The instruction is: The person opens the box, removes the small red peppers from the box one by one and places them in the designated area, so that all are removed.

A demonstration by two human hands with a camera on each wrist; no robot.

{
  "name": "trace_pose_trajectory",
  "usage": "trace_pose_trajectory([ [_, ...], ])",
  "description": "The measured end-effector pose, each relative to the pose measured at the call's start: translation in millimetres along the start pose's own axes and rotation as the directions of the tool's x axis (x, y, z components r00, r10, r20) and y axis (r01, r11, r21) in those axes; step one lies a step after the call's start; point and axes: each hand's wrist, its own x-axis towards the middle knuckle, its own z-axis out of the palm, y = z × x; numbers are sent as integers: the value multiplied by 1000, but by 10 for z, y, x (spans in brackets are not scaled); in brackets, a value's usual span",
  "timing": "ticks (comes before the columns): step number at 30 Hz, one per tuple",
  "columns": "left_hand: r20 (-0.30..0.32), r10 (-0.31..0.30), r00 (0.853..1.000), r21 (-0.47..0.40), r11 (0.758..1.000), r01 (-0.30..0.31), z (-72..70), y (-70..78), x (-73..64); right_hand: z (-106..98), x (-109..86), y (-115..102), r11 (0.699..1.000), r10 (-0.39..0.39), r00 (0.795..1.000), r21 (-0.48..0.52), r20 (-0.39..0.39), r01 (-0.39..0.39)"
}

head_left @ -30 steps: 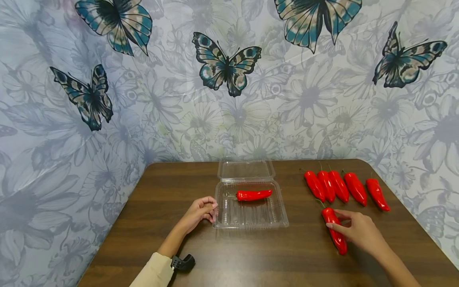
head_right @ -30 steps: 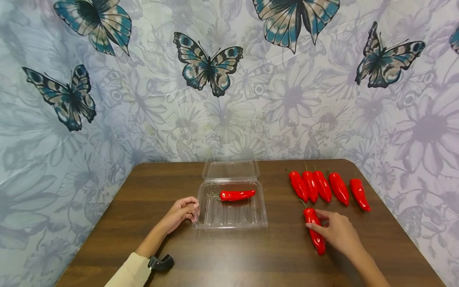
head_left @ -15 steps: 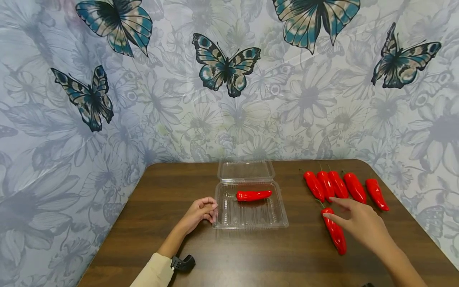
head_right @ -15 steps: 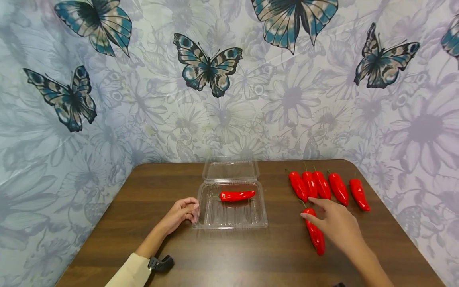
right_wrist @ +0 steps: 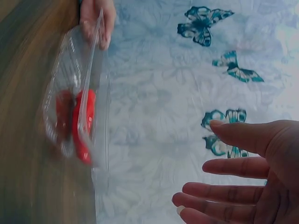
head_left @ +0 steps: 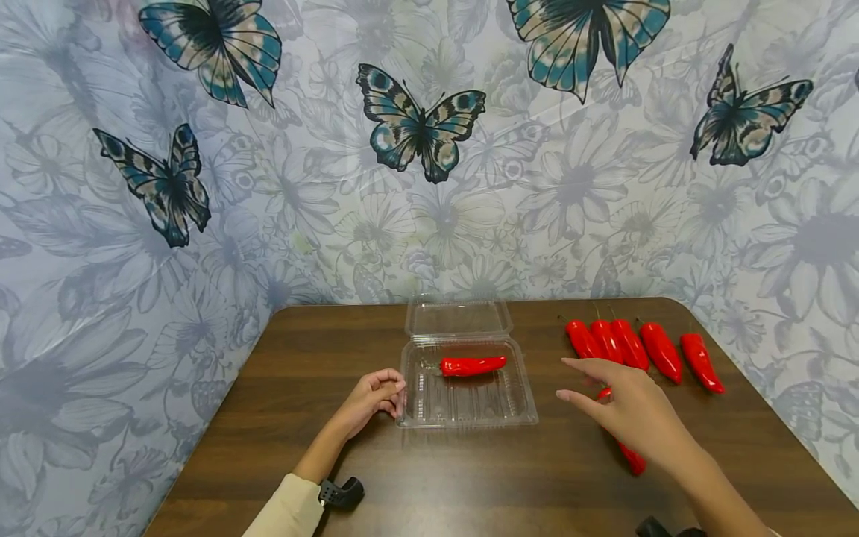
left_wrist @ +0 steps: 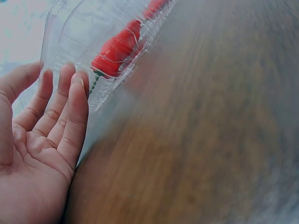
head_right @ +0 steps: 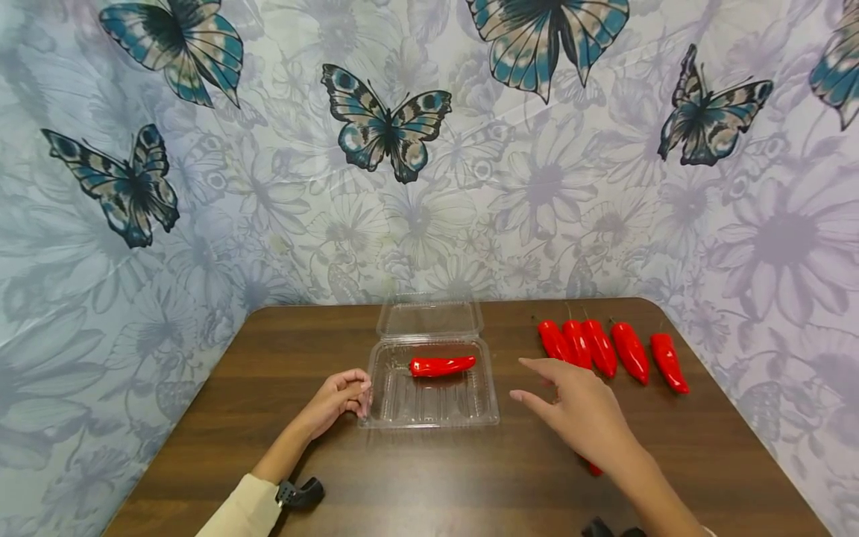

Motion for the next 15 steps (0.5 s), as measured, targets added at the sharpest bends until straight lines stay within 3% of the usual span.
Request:
trace_pose_trajectory([
  [10, -18, -5, 1000, 3, 1000, 5, 34, -5, 43, 191, 296, -103, 994, -83, 996, 76, 40, 80],
  [15, -27, 0, 1000, 3, 1000, 0, 48, -7, 80, 296, 450, -135, 988, -92, 994, 131, 60, 83],
])
